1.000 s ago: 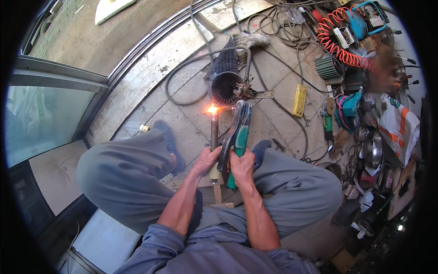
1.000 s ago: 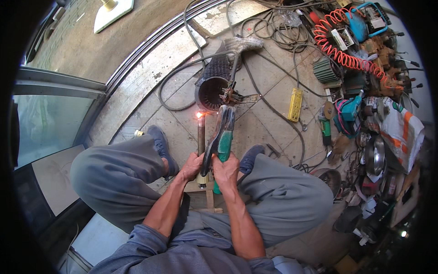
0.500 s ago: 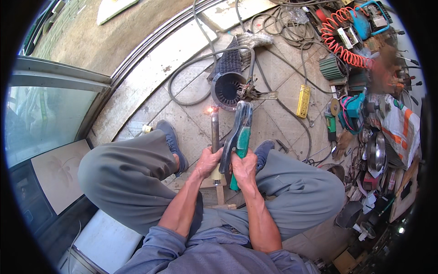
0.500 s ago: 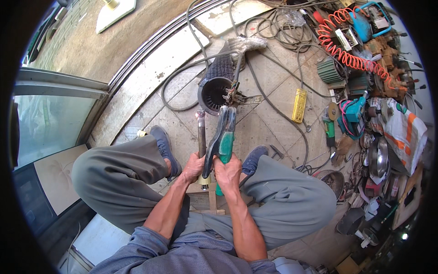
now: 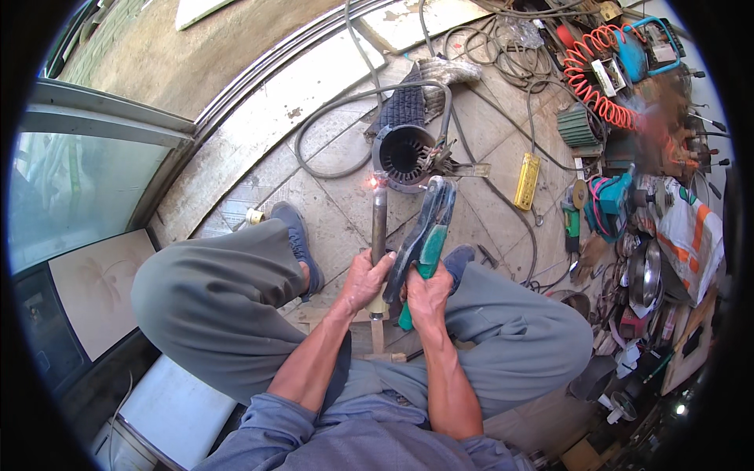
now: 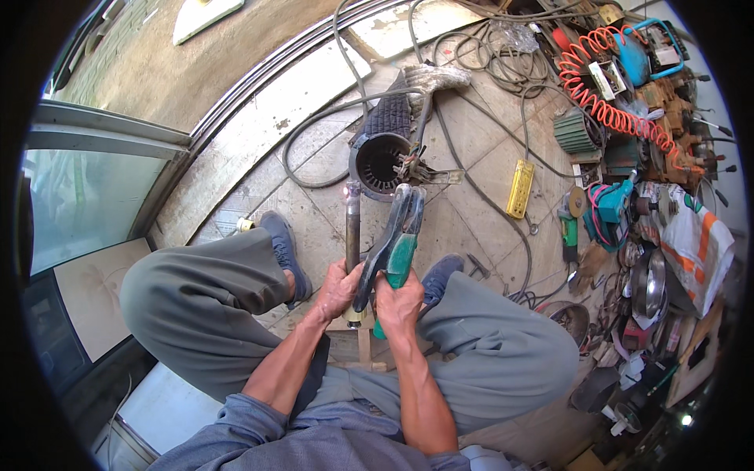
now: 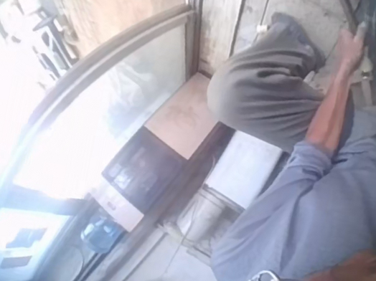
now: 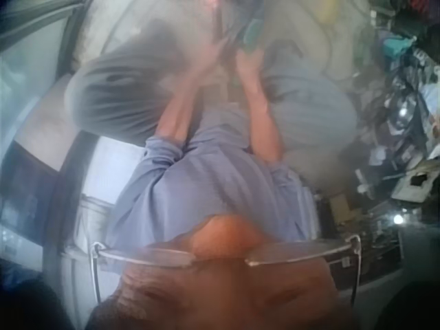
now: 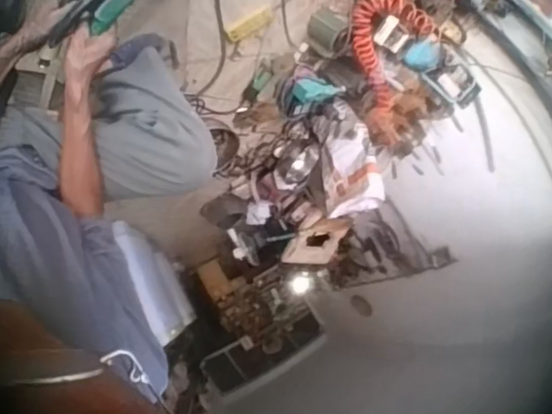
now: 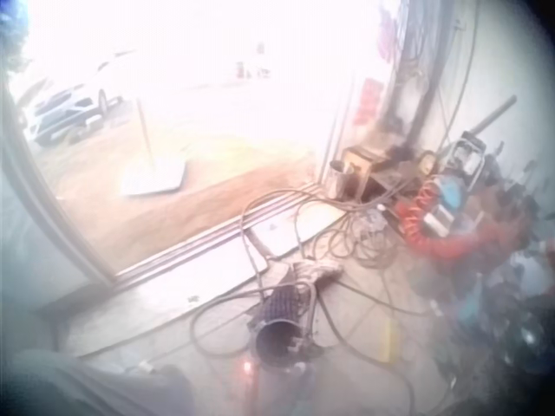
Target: The person sits on the floor and uses a handheld welding torch to weld a metal pipe held in the left hand. Sparks are visible during welding. The person briefly stops to inspect the weld and then resumes welding.
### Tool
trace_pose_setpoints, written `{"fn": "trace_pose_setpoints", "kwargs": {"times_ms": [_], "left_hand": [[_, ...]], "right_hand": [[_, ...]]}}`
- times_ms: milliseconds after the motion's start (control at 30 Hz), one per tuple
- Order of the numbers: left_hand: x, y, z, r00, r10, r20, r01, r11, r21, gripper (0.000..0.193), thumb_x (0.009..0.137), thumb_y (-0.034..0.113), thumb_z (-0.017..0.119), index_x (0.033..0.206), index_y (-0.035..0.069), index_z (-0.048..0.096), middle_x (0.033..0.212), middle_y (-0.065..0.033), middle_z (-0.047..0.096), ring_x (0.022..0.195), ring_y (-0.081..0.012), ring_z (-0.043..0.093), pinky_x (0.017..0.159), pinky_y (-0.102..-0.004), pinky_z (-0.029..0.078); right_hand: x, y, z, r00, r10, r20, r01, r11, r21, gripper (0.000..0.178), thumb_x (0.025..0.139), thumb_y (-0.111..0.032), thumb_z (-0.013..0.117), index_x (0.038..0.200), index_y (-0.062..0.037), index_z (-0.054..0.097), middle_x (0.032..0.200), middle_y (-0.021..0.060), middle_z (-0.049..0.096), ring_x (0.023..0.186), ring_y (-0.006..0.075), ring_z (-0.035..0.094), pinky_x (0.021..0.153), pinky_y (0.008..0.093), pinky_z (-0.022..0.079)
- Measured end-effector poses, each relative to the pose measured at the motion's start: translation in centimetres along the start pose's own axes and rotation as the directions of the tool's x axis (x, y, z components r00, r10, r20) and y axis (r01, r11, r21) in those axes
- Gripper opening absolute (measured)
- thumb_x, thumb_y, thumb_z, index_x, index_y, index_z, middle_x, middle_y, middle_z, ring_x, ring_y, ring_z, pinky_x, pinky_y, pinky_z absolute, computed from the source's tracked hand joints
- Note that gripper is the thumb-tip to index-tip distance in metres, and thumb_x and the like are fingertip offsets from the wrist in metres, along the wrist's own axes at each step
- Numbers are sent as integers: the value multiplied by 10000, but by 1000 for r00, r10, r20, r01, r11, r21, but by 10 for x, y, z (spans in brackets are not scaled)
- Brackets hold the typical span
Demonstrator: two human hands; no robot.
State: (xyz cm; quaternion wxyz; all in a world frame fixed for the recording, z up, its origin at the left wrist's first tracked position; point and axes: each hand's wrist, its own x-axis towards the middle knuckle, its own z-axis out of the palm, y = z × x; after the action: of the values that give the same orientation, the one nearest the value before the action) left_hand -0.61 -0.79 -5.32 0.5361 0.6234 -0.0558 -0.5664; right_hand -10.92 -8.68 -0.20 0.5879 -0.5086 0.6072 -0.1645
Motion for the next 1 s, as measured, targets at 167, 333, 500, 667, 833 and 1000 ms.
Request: {"fn": "trace_pose_setpoints", "kwargs": {"times_ms": [167, 333, 500, 667, 833, 1000], "left_hand": [[4, -6, 1, 1000, 22, 6, -22, 998, 56, 279, 1028, 277, 586, 926, 18, 611, 702, -1, 598, 617, -70, 530, 558, -274, 442], [-2, 12, 7, 996, -28, 82, 27, 1000, 15, 329, 1049, 318, 543, 949, 10, 595, 684, -72, 660, 556, -144, 635, 514, -290, 502], [5, -7, 4, 994, -12, 105, 14, 1000, -15, 339, 1054, 337, 535, 970, 13, 588, 660, -95, 662, 526, -184, 663, 478, -311, 522], [11, -17, 3, 996, 17, 88, -15, 1000, -25, 322, 1045, 319, 560, 948, 14, 589, 642, -98, 650, 520, -190, 664, 475, -327, 540], [14, -24, 0, 995, 38, 93, -35, 999, -28, 293, 1025, 288, 585, 931, 10, 601, 632, -95, 643, 500, -190, 655, 465, -331, 543], [10, -13, 2, 997, -1, 74, 0, 1000, 3, 266, 1003, 252, 600, 911, 3, 621, 657, -79, 643, 537, -163, 631, 503, -327, 523]], "right_hand": [[-2, -5, -2, 1000, -20, 24, 19, 999, 45, 73, 883, -72, 663, 912, -7, 648, 670, 26, 610, 578, 92, 546, 522, 305, 438], [0, 2, -1, 1000, -3, 30, 2, 999, 34, 68, 889, -72, 664, 892, -6, 647, 681, 27, 623, 577, 93, 556, 521, 299, 446], [-3, -12, 3, 999, 12, 53, -13, 1000, 17, 90, 894, -77, 670, 879, 8, 644, 667, 37, 626, 597, 102, 572, 537, 304, 458], [1, -3, 6, 998, -10, 66, 13, 999, -48, 137, 906, -124, 675, 876, 4, 638, 650, 42, 618, 576, 109, 564, 531, 309, 452], [3, 2, 8, 996, 47, 74, -42, 997, -61, 186, 886, -157, 700, 870, 22, 650, 668, 83, 652, 605, 144, 591, 574, 340, 476], [-2, -8, 6, 993, 104, 57, -102, 994, -34, 182, 873, -150, 712, 885, 22, 654, 686, 82, 657, 614, 143, 585, 584, 340, 478]]}}
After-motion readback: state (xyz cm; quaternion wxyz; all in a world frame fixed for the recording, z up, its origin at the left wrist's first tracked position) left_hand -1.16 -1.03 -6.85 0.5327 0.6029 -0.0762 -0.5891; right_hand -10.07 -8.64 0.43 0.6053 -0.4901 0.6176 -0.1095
